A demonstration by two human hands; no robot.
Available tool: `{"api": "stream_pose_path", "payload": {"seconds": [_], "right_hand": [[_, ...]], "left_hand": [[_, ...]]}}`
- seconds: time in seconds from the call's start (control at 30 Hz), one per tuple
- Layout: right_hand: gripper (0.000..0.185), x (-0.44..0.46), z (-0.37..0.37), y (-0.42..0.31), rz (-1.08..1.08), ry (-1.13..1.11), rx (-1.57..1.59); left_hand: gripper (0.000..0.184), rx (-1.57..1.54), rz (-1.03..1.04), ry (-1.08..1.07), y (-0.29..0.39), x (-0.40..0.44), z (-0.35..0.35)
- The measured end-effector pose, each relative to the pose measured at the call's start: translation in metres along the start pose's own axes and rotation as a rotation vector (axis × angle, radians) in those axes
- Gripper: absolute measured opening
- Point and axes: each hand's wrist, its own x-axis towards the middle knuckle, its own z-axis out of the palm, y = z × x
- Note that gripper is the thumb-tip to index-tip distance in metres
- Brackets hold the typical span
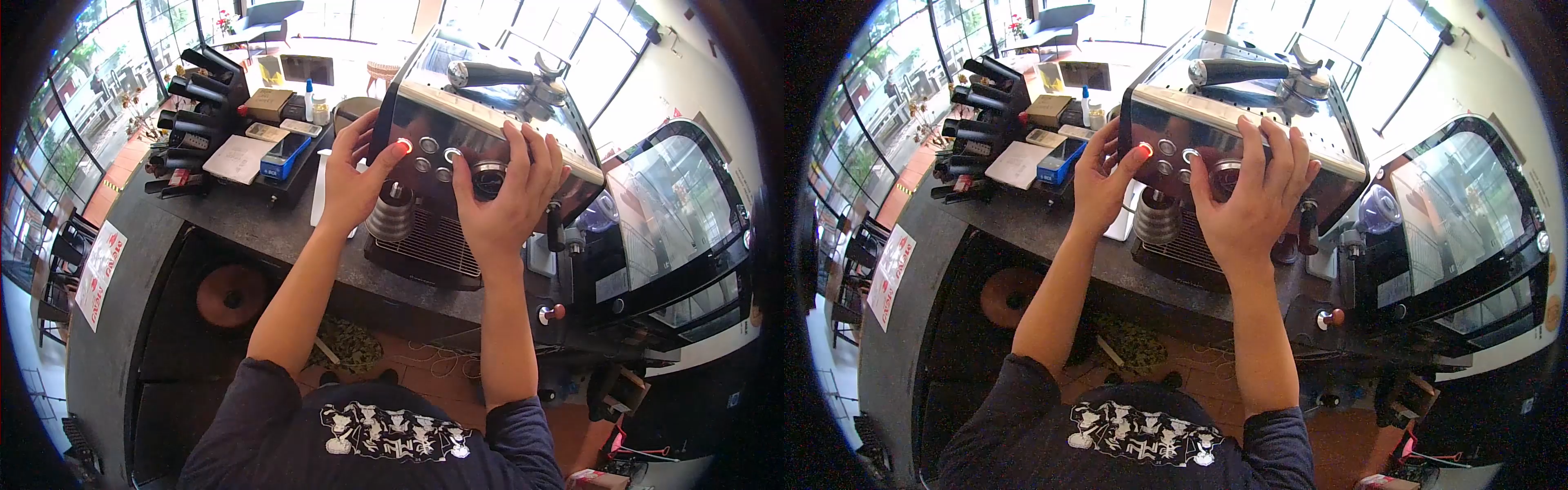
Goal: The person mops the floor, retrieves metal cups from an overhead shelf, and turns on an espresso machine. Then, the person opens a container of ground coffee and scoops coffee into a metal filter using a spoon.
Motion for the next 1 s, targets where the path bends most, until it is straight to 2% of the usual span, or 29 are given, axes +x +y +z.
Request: {"api": "stream_pose_path", "payload": {"seconds": [0.17,0.27,0.3,0.37,0.4,0.43,0.47,0.5,0.57,0.6,0.7,0.8,0.87,1.0], "right_hand": [[0.064,-0.001,-0.01,0.0,-0.03,-0.024,0.043],[0.06,-0.023,-0.028,-0.003,-0.038,0.004,0.127],[0.058,-0.041,-0.037,-0.005,-0.038,0.017,0.156],[0.046,-0.109,-0.055,-0.004,0.05,-0.126,0.336],[0.033,-0.142,-0.066,-0.007,0.058,-0.173,0.442],[0.026,-0.188,-0.073,-0.004,0.097,-0.256,0.613],[0.018,-0.228,-0.088,-0.01,0.21,-0.331,0.712],[0.016,-0.266,-0.109,-0.018,0.33,-0.428,0.675],[0.019,-0.341,-0.149,-0.03,0.513,-0.532,0.568],[0.022,-0.355,-0.164,-0.041,0.603,-0.534,0.529],[0.028,-0.371,-0.19,-0.078,0.845,-0.495,0.409],[0.035,-0.365,-0.188,-0.096,0.772,-0.562,0.348],[0.034,-0.35,-0.186,-0.109,0.768,-0.561,0.39],[0.033,-0.339,-0.198,-0.123,0.752,-0.592,0.396]], "left_hand": [[0.064,-0.048,-0.002,-0.033,0.004,-0.001,-0.006],[0.057,0.212,0.133,0.078,-0.002,-0.027,-0.028],[0.044,0.166,0.144,0.088,-0.006,-0.043,-0.038],[0.028,0.329,0.165,-0.019,-0.023,-0.091,-0.074],[0.017,0.387,0.155,-0.111,-0.025,-0.121,-0.09],[0.011,0.349,0.026,-0.169,-0.022,-0.154,-0.103],[0.013,0.386,-0.05,-0.254,-0.035,-0.193,-0.125],[0.025,0.421,-0.193,-0.308,-0.034,-0.229,-0.142],[0.036,0.503,-0.357,-0.255,-0.038,-0.299,-0.173],[0.038,0.515,-0.461,-0.204,-0.034,-0.323,-0.183],[0.039,0.502,-0.551,-0.135,-0.03,-0.36,-0.205],[0.039,0.47,-0.489,-0.251,-0.032,-0.348,-0.209],[0.039,0.502,-0.368,-0.37,-0.033,-0.33,-0.207],[0.038,0.468,-0.346,-0.454,-0.023,-0.315,-0.2]]}}
